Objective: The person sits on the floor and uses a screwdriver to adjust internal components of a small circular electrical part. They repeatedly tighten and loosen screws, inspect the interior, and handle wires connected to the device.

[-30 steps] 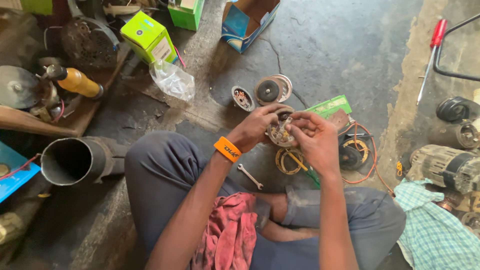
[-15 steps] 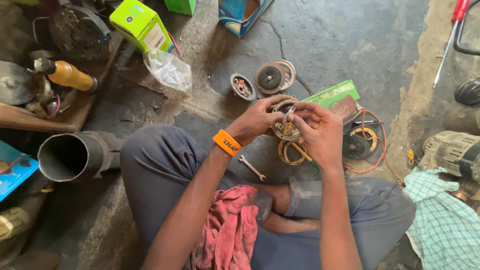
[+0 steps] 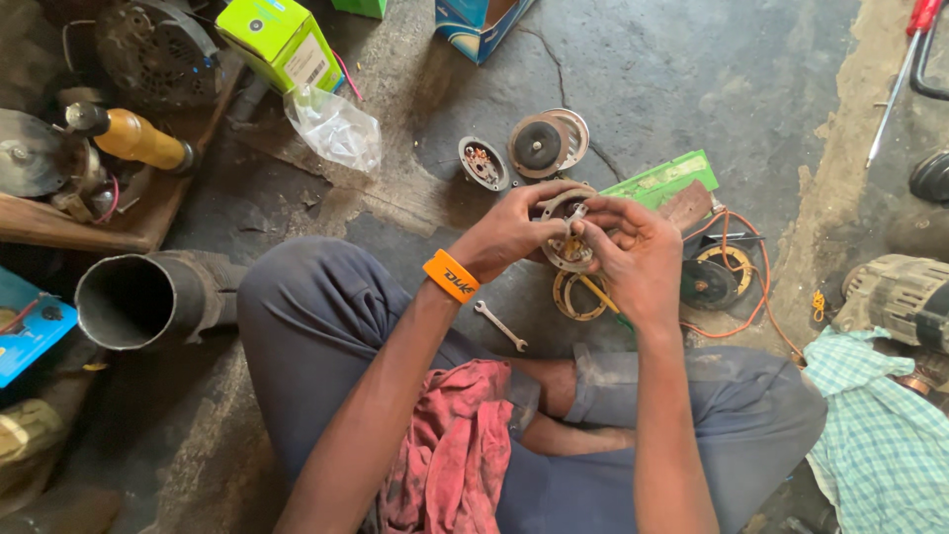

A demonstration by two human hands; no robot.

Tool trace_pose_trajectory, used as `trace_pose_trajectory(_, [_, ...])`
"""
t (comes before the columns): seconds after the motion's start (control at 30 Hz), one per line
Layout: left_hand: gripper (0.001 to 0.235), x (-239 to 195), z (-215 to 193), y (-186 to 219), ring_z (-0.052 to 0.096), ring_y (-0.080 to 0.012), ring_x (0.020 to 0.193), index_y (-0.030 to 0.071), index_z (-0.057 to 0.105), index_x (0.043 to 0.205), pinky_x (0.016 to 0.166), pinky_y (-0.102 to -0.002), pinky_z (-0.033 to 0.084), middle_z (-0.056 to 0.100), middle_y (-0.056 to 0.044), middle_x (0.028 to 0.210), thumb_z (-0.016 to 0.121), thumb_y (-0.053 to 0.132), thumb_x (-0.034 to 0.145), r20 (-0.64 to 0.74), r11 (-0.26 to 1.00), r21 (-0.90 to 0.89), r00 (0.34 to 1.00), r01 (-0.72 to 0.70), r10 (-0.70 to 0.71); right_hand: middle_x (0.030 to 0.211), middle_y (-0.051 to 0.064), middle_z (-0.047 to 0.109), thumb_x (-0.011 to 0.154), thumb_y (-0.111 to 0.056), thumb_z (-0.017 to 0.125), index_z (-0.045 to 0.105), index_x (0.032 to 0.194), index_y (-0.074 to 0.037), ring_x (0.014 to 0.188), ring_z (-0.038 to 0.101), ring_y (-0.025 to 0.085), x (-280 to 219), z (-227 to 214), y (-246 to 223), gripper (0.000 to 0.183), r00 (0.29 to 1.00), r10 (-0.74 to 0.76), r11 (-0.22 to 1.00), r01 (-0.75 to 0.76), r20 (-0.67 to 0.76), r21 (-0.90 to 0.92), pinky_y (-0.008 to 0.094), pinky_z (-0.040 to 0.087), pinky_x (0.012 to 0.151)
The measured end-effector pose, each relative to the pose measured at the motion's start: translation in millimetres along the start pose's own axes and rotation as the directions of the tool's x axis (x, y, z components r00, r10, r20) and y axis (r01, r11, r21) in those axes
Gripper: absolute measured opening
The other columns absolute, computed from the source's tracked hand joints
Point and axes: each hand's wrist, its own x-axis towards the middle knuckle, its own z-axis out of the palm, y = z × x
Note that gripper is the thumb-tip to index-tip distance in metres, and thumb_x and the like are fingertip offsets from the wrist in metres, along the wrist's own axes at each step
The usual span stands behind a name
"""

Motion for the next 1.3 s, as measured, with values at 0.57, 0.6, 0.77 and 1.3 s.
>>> trace_pose_trajectory(0.57, [0.050, -0.6, -1.7, -1.5, 0.063, -0.0099, 0.110, 0.001, 0.061, 0.135, 0.093, -0.030, 0.060, 0.067, -0.003, 0.123, 0.070, 0.002, 0.086, 0.032, 0.999, 0.037, 0.999, -0.037, 0.036, 0.094, 0.004, 0.072, 0.093, 0.002, 0.075, 0.072, 0.120, 0.003, 0.069, 0.062, 0.002, -4.2, 5.8, -2.0, 0.027, 0.996, -0.085, 0.975, 0.074, -0.042, -0.207, 0.019, 0.054, 0.058])
trace_pose_trajectory(0.6, [0.050, -0.5, -1.2, -1.8, 0.064, -0.0098, 0.108, 0.002, 0.061, 0.134, 0.091, -0.030, 0.060, 0.067, -0.003, 0.121, 0.069, 0.002, 0.085, 0.014, 0.999, 0.040, 1.000, -0.007, 0.007, 0.094, 0.004, 0.072, 0.093, 0.002, 0.074, 0.072, 0.120, 0.003, 0.069, 0.063, 0.002, -4.2, 6.1, -2.0, 0.027, 0.996, -0.082, 0.976, 0.071, -0.044, -0.206, 0.019, 0.055, 0.058])
trace_pose_trajectory(0.77, [0.047, 1.2, -2.1, -5.6, 0.063, -0.0092, 0.111, 0.000, 0.063, 0.132, 0.096, -0.028, 0.057, 0.068, -0.003, 0.122, 0.071, 0.002, 0.086, 0.020, 0.993, 0.075, 0.996, -0.090, 0.089, 0.095, 0.005, 0.074, 0.092, 0.002, 0.073, 0.072, 0.119, 0.003, 0.070, 0.065, 0.003, -4.5, 9.4, -4.4, 0.027, 0.997, -0.050, 0.977, 0.038, -0.052, -0.210, 0.019, 0.055, 0.059])
trace_pose_trajectory(1.3, [0.055, 7.6, -4.1, -16.3, 0.063, -0.0110, 0.113, 0.001, 0.058, 0.130, 0.100, -0.027, 0.054, 0.066, -0.005, 0.121, 0.063, -0.010, 0.076, -0.030, 0.993, 0.100, 0.997, -0.063, 0.066, 0.101, 0.005, 0.070, 0.090, -0.002, 0.082, 0.073, 0.115, 0.000, 0.078, 0.054, 0.010, -10.1, 1.7, -13.6, 0.027, 0.901, -0.406, 0.754, 0.237, -0.151, -0.613, 0.024, 0.044, 0.069])
